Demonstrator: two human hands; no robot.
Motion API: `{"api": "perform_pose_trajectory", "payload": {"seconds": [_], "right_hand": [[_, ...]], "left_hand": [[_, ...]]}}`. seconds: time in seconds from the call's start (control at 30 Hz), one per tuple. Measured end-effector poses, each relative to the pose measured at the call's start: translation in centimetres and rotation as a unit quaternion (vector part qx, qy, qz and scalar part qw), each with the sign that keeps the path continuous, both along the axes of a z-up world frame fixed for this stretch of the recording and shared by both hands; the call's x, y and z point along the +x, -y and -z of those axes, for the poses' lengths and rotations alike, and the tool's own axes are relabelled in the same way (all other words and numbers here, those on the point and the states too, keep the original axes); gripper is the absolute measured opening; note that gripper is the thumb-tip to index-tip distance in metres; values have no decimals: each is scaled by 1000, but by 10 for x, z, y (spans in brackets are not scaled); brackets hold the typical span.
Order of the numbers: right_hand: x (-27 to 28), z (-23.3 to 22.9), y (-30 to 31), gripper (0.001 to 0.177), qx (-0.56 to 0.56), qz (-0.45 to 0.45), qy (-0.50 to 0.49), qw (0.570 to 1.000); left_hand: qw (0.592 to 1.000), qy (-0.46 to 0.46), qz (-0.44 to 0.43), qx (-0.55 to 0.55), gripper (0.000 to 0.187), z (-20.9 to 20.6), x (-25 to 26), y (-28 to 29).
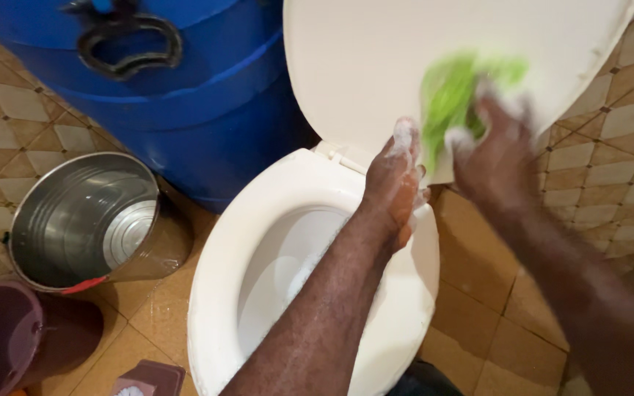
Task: The person scrubs the toilet seat and lid with a soapy green sponge, then rinses the surfaces with water from a plastic scoop. The person repeatedly wipes the seat and lid, generating foam, and finally pours water to rinse off the soap.
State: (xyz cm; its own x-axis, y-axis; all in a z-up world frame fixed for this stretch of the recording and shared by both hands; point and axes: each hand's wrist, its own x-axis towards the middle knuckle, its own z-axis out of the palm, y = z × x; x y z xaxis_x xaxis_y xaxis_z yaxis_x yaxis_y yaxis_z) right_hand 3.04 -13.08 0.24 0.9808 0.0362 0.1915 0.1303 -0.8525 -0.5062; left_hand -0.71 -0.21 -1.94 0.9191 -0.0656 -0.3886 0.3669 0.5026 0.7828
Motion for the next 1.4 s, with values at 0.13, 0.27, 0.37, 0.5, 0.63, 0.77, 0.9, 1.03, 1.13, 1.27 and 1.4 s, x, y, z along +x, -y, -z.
{"api": "perform_pose_trajectory", "payload": {"seconds": [0.13,0.27,0.37,0.5,0.63,0.77,0.9,1.03,1.13,1.27,1.4], "right_hand": [[15,-28,10,68,-3,25,79,997],[-4,-15,-6,78,24,28,-33,999],[-21,-1,-9,72,214,68,-163,961],[-20,-6,10,43,145,-45,-5,988],[-22,-18,13,57,132,-81,6,988],[-22,-9,11,59,129,-135,-22,982],[-31,10,13,54,-92,-148,24,984],[-26,27,3,47,-171,-203,36,963],[-22,38,2,46,-178,-198,-104,958],[-32,58,-5,34,-250,-203,-156,934],[-29,72,6,32,-355,-203,-110,906]], "left_hand": [[998,37,-3,-59,74,5,5,14],[999,21,0,-40,75,1,8,23],[994,62,-10,-90,79,6,13,21],[997,1,-16,-82,74,11,18,15],[991,-15,-35,-126,68,9,25,17],[988,1,-42,-149,59,14,27,19],[995,-67,-35,-69,53,15,28,21],[992,-67,-17,-107,59,8,24,22],[987,-115,-27,-105,70,14,16,17],[977,-119,-77,-160,76,41,6,15],[983,-71,-64,-155,74,63,7,19]]}}
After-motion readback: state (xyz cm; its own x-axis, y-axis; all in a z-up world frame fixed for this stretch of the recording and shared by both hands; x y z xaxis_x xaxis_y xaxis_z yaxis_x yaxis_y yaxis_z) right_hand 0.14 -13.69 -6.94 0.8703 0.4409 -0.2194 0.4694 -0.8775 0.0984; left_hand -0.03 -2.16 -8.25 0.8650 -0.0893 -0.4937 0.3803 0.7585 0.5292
